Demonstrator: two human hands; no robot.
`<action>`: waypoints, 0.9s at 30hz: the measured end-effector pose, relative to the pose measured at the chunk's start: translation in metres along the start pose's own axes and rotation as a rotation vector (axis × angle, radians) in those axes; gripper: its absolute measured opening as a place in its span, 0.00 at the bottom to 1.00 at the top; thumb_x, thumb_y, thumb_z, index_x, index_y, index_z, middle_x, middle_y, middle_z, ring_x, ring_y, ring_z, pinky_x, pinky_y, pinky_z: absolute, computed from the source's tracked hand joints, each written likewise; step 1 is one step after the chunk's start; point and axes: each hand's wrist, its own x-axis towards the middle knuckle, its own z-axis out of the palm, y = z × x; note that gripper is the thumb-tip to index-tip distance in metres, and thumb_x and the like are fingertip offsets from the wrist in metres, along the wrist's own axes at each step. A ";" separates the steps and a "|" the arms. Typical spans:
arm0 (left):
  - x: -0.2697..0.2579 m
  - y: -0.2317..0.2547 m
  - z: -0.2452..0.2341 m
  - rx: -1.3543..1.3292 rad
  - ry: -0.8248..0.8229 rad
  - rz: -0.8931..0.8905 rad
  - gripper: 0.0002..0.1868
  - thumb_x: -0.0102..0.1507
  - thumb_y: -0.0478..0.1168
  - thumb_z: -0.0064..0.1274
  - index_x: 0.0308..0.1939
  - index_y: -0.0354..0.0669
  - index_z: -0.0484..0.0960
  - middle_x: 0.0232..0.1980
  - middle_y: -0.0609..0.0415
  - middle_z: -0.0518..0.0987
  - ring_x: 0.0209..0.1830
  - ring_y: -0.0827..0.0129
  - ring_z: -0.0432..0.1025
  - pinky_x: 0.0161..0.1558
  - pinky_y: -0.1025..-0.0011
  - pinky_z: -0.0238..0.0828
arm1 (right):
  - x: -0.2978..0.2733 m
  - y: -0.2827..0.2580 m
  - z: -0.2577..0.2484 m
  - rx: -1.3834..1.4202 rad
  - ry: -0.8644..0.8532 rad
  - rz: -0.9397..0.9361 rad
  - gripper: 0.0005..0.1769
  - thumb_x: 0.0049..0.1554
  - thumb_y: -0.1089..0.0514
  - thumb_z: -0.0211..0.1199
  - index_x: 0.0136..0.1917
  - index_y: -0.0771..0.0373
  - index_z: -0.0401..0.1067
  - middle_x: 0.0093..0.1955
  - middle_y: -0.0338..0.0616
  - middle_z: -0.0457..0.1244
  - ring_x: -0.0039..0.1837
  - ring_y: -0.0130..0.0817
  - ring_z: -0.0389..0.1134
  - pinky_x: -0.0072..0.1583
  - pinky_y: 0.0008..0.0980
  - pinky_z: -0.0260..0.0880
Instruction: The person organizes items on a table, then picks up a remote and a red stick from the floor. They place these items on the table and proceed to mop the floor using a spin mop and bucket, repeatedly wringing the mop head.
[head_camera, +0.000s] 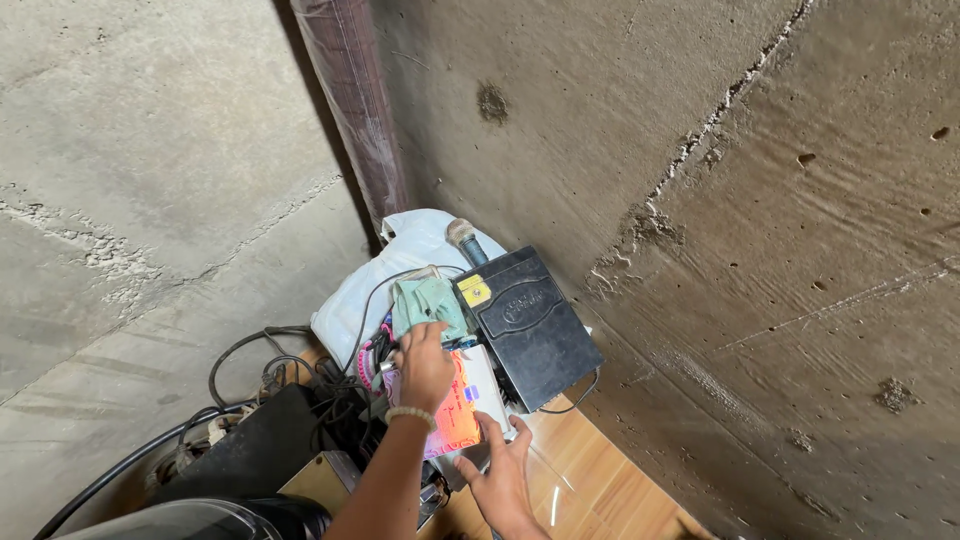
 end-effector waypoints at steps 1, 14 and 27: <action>-0.006 -0.001 0.000 0.032 0.038 -0.041 0.23 0.58 0.33 0.55 0.58 0.48 0.77 0.62 0.53 0.73 0.68 0.55 0.62 0.64 0.47 0.57 | 0.002 0.005 0.004 0.103 -0.019 0.085 0.43 0.48 0.55 0.77 0.74 0.46 0.64 0.72 0.54 0.44 0.68 0.50 0.58 0.67 0.42 0.63; -0.027 0.035 -0.025 -0.301 0.178 -0.472 0.23 0.66 0.55 0.45 0.57 0.46 0.79 0.63 0.48 0.74 0.64 0.48 0.66 0.61 0.50 0.62 | 0.041 -0.065 -0.050 0.166 0.127 -0.068 0.30 0.46 0.60 0.75 0.62 0.60 0.72 0.56 0.44 0.64 0.50 0.38 0.69 0.54 0.34 0.70; 0.012 0.059 -0.067 -0.546 0.160 -0.188 0.24 0.65 0.48 0.51 0.58 0.35 0.79 0.55 0.44 0.81 0.51 0.60 0.76 0.54 0.65 0.70 | 0.095 -0.112 -0.094 0.065 0.267 -0.307 0.31 0.44 0.63 0.76 0.61 0.60 0.72 0.59 0.44 0.64 0.50 0.40 0.69 0.51 0.35 0.71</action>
